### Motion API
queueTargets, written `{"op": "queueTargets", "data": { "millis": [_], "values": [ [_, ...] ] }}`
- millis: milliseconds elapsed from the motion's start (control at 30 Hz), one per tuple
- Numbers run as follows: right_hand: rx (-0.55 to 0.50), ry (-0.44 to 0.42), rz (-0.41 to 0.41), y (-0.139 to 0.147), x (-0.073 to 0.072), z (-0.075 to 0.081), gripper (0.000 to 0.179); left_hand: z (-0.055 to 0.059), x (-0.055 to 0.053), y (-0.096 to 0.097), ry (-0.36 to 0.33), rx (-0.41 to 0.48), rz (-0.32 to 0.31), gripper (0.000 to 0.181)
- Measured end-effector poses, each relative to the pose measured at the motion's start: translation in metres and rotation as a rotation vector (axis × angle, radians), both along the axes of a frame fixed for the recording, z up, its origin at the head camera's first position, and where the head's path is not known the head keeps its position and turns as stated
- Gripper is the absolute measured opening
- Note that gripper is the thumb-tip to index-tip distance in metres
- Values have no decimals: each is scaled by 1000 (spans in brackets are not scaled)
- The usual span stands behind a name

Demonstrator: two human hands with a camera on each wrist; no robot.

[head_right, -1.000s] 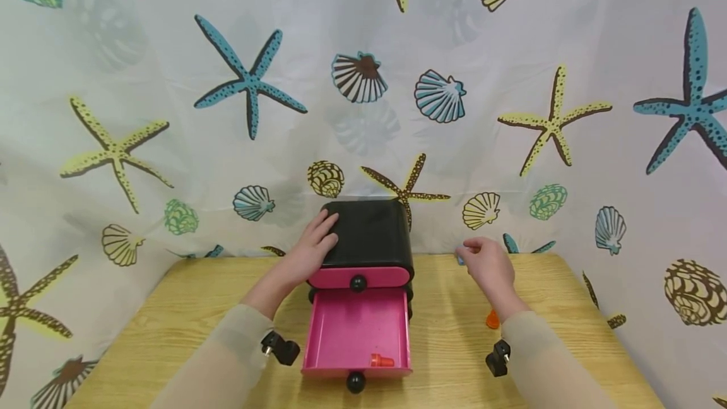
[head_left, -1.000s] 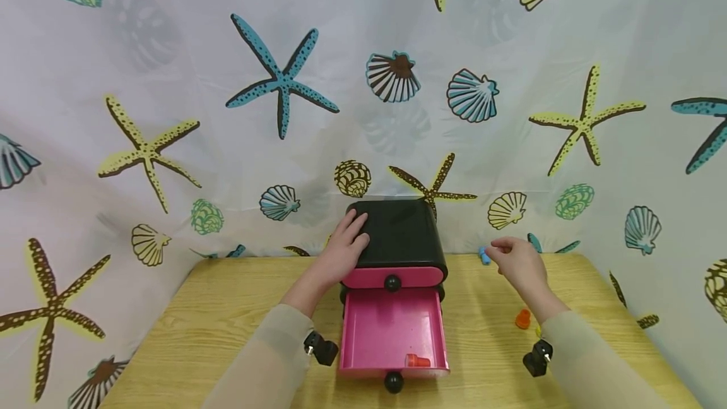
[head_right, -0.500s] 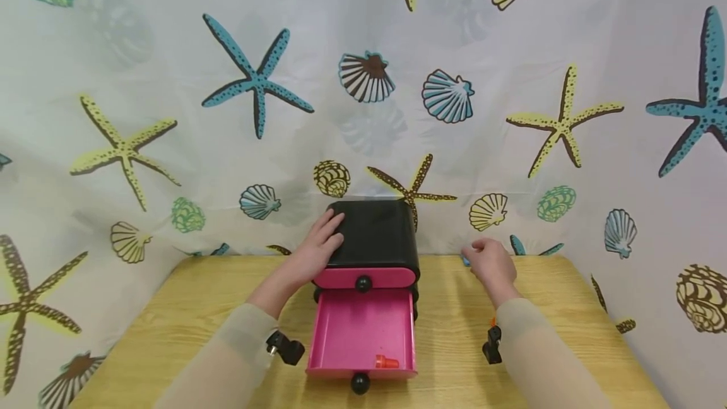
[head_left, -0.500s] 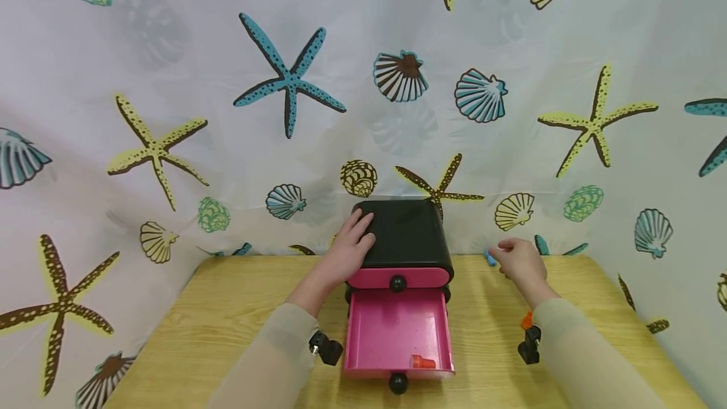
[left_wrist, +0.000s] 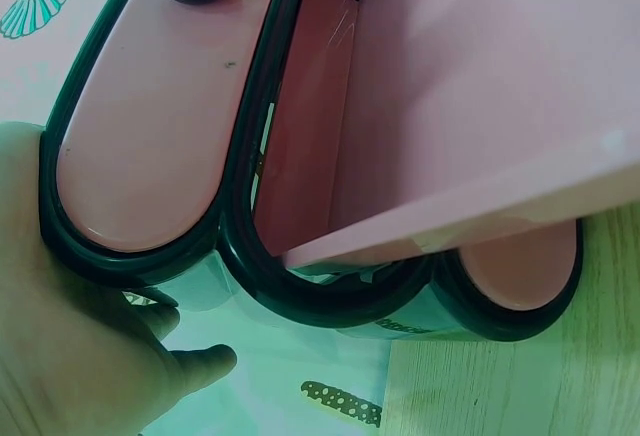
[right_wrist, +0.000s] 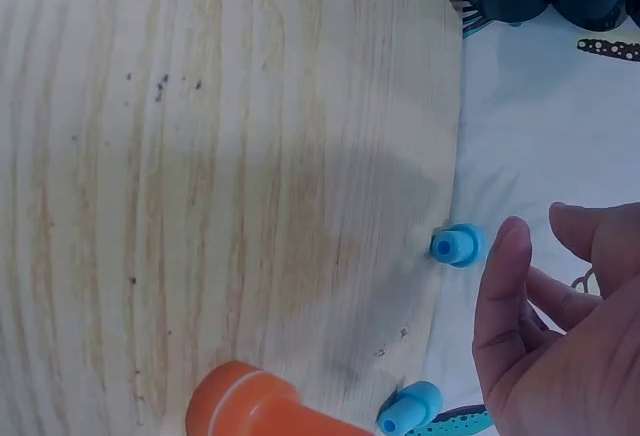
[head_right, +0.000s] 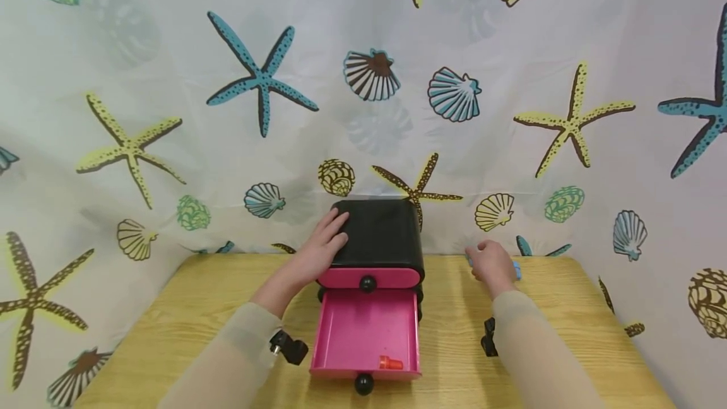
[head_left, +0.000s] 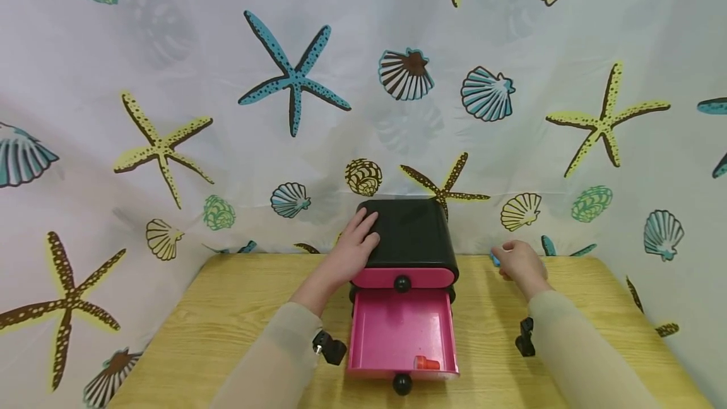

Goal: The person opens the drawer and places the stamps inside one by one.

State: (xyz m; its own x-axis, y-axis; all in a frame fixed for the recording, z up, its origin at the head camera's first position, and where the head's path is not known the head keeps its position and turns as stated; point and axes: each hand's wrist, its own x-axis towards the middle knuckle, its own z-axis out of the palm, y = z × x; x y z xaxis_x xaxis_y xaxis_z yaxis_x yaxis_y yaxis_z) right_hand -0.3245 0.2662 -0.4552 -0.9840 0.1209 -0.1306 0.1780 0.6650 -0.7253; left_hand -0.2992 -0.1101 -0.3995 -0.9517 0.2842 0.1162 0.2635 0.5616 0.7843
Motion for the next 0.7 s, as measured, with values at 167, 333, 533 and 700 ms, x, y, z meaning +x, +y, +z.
{"op": "queueTargets", "data": {
  "millis": [167, 333, 533, 700],
  "values": [
    [-21, -11, 33, 4, -12, -14, 74, 1, 0, -1, 5, -13, 3, 63],
    [-7, -28, 29, 6, -16, -21, 65, -1, -2, -1, 0, -17, -6, 64],
    [35, -31, 21, 2, -8, -18, 42, -6, -7, -2, -21, -40, -9, 64],
    [47, -39, 23, 1, -10, -22, 44, -4, -4, -3, -6, -9, -9, 64]
  ]
}}
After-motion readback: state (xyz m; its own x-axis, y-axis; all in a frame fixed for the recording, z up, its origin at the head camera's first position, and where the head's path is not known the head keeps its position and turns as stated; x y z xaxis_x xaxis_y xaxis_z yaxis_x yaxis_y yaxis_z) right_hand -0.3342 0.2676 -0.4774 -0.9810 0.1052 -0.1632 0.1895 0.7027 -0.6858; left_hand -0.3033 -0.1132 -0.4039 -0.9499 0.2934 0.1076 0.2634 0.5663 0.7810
